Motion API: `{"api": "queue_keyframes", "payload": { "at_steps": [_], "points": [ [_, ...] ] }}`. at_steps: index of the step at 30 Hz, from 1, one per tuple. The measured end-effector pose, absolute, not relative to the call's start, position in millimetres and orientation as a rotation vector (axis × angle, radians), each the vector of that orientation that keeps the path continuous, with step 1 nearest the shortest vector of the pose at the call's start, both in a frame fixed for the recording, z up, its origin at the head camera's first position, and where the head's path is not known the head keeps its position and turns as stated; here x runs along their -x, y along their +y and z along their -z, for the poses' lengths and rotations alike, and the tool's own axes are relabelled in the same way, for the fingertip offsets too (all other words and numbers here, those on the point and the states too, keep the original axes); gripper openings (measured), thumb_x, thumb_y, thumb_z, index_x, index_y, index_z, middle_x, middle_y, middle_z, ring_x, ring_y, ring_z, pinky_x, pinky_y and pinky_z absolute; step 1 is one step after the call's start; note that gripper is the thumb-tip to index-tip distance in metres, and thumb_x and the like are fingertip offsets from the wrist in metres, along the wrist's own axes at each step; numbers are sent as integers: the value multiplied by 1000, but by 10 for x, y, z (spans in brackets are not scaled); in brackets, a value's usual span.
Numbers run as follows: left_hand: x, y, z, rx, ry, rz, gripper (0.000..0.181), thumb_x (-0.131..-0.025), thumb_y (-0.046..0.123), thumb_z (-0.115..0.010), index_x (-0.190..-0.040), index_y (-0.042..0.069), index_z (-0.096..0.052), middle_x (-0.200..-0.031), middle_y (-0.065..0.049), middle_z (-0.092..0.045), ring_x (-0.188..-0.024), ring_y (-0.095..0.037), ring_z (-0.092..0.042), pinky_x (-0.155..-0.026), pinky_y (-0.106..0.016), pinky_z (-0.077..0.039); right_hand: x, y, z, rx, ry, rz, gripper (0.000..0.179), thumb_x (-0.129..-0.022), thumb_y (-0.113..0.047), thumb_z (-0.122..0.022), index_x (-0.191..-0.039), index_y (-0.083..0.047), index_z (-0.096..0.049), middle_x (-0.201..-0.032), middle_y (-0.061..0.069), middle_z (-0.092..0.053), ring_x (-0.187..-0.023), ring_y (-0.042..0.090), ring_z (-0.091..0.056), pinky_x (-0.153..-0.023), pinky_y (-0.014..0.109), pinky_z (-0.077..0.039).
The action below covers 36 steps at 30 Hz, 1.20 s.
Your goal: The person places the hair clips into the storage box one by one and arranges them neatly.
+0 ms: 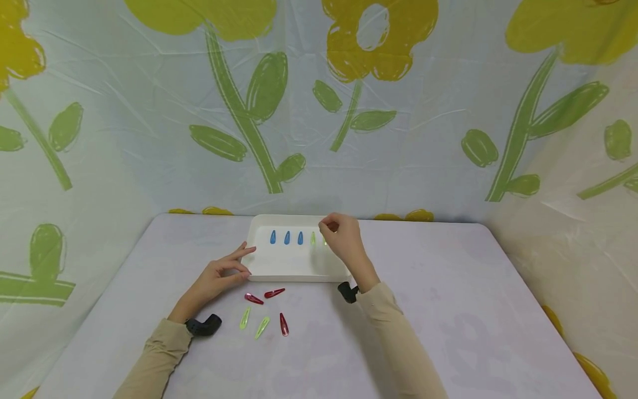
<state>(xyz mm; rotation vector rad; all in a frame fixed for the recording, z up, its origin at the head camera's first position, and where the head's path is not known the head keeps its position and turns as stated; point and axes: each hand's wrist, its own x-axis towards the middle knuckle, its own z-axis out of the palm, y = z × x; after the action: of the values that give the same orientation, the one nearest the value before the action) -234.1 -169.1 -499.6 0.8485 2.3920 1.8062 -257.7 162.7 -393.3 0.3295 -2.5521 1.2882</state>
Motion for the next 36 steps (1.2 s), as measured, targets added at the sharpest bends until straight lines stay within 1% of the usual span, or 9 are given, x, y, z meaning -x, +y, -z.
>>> {"api": "queue_keyframes", "payload": {
  "at_steps": [2,5,8,10,19,23,27,31,36],
  "points": [
    [2330,-1686,4982,-850,2390,-1813,4,-90,5,-73,-91,7,-75,-149,-11,-48,-150,-36,-16,-117,-61,-12,2497,1598,3891,-376,-2521,-1275,9,-93,-8,-67,-90,-3,-74,-80,6,-72,-74,21,-67,-68,33,-56],
    [2346,-1696,5003,-848,2398,-1801,4,-90,7,-73,-92,9,-75,-149,-9,-48,-150,-35,-16,-117,-61,-12,2367,1544,3832,-432,-2491,-1273,8,-92,-8,-68,-92,-2,-74,-81,4,-71,-75,19,-66,-69,34,-57],
    [2376,-1717,5047,-847,2403,-1791,4,-89,10,-74,-92,12,-76,-150,-5,-49,-151,-32,-16,-117,-60,-13,2234,1485,3780,-491,-2476,-1279,8,-92,-7,-68,-93,-1,-74,-80,3,-70,-74,18,-64,-68,36,-56],
    [2394,-1728,5066,-848,2394,-1796,4,-89,11,-75,-93,12,-76,-150,-5,-49,-151,-31,-16,-118,-60,-13,2142,1446,3746,-529,-2465,-1294,6,-91,-6,-69,-92,-3,-74,-80,2,-70,-73,16,-63,-66,36,-56],
    [2423,-1734,5094,-825,2398,-1801,4,-88,8,-75,-92,9,-76,-149,-4,-49,-151,-30,-16,-118,-59,-11,1781,1260,3702,-726,-2485,-1248,6,-90,-2,-70,-90,-8,-73,-77,-6,-67,-68,9,-58,-62,25,-52],
    [2420,-1725,5084,-830,2405,-1795,4,-89,9,-75,-92,10,-76,-149,-4,-49,-151,-30,-16,-118,-59,-11,1653,1151,3764,-757,-2583,-1184,4,-90,-6,-71,-87,-8,-73,-76,-7,-66,-65,8,-56,-59,23,-51],
    [2417,-1723,5074,-837,2407,-1790,3,-89,15,-76,-92,14,-77,-149,-1,-50,-151,-30,-16,-118,-58,-11,1548,1049,3902,-765,-2733,-1086,4,-90,-12,-73,-87,-10,-72,-72,-9,-62,-62,6,-53,-56,21,-49],
    [2419,-1728,5089,-835,2402,-1783,4,-90,18,-75,-93,17,-77,-149,3,-49,-151,-28,-16,-119,-58,-10,1460,967,4059,-763,-2887,-1010,8,-88,-16,-75,-89,-9,-71,-66,-9,-57,-57,4,-49,-52,20,-45],
    [2421,-1739,5103,-842,2402,-1779,4,-90,19,-75,-93,17,-77,-149,4,-49,-151,-28,-16,-119,-57,-10,1402,913,4193,-734,-3035,-929,13,-86,-16,-78,-89,-6,-70,-59,-9,-52,-51,4,-45,-48,20,-41]
  ]
}}
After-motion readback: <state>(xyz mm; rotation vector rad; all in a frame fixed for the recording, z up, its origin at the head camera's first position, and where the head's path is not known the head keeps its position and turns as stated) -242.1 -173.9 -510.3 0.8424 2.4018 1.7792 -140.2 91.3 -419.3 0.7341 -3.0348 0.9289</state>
